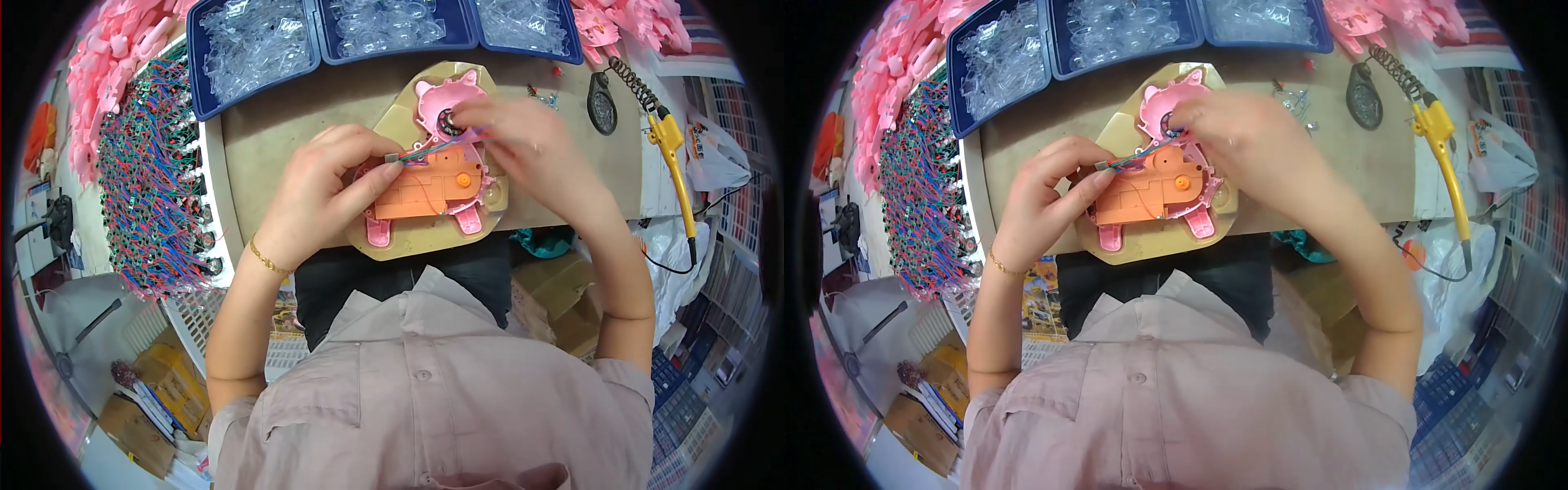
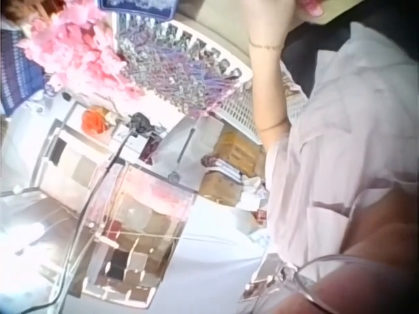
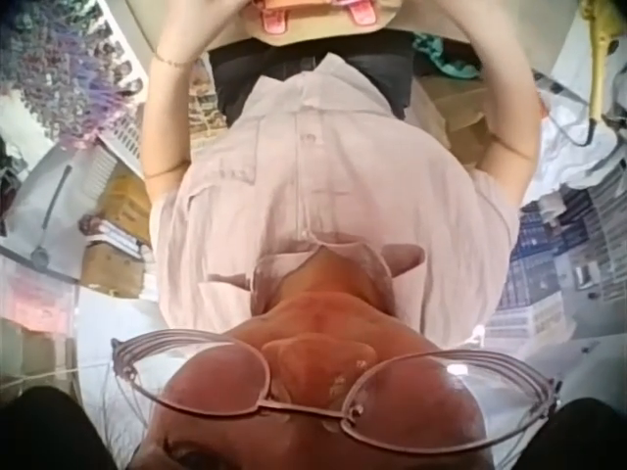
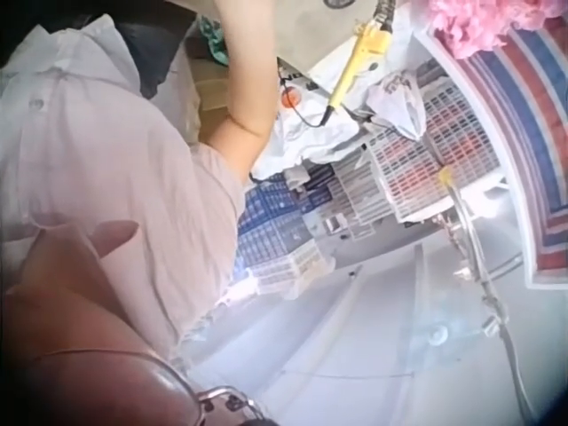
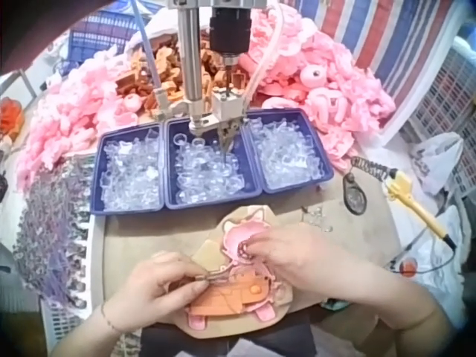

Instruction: Assembling electronic and mechanical components inside a toy pony housing.

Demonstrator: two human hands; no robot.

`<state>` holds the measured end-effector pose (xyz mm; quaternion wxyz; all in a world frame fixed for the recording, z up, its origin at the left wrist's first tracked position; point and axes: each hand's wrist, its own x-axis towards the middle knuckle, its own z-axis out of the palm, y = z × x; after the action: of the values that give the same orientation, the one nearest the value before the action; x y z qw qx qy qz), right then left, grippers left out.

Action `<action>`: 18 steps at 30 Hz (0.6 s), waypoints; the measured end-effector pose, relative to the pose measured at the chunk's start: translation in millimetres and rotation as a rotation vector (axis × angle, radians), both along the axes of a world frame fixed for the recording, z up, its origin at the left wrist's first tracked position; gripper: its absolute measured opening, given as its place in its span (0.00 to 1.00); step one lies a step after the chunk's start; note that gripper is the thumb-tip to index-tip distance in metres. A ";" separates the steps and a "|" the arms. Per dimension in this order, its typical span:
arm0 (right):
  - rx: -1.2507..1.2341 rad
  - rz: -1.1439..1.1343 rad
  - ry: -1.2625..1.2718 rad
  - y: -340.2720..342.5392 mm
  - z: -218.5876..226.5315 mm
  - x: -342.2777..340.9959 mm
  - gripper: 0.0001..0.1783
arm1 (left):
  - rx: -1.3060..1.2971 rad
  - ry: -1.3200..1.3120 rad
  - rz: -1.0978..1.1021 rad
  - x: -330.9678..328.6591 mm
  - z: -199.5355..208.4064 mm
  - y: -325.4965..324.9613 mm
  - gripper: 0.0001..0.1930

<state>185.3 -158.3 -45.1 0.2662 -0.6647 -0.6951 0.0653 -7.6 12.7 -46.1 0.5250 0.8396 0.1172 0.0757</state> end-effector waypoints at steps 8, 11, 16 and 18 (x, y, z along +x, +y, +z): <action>-0.089 -0.106 0.214 18.2 -0.1 4.0 0.12 | 0.072 -0.030 -0.003 1.4 -3.5 3.8 0.07; -0.134 -0.075 0.126 16.7 6.5 0.2 0.12 | 0.065 -0.005 0.006 1.3 -3.3 8.2 0.07; -0.164 -0.101 0.142 26.1 9.0 0.2 0.11 | 0.154 -0.202 -0.006 0.2 -7.5 3.3 0.08; -0.262 -0.172 0.198 36.0 15.8 1.5 0.11 | 0.040 -0.093 0.006 0.0 -5.2 0.3 0.07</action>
<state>186.8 -122.3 -29.3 0.2490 -0.7409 -0.5916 0.1975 -7.6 13.0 -51.3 0.5127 0.8452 0.0936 0.1185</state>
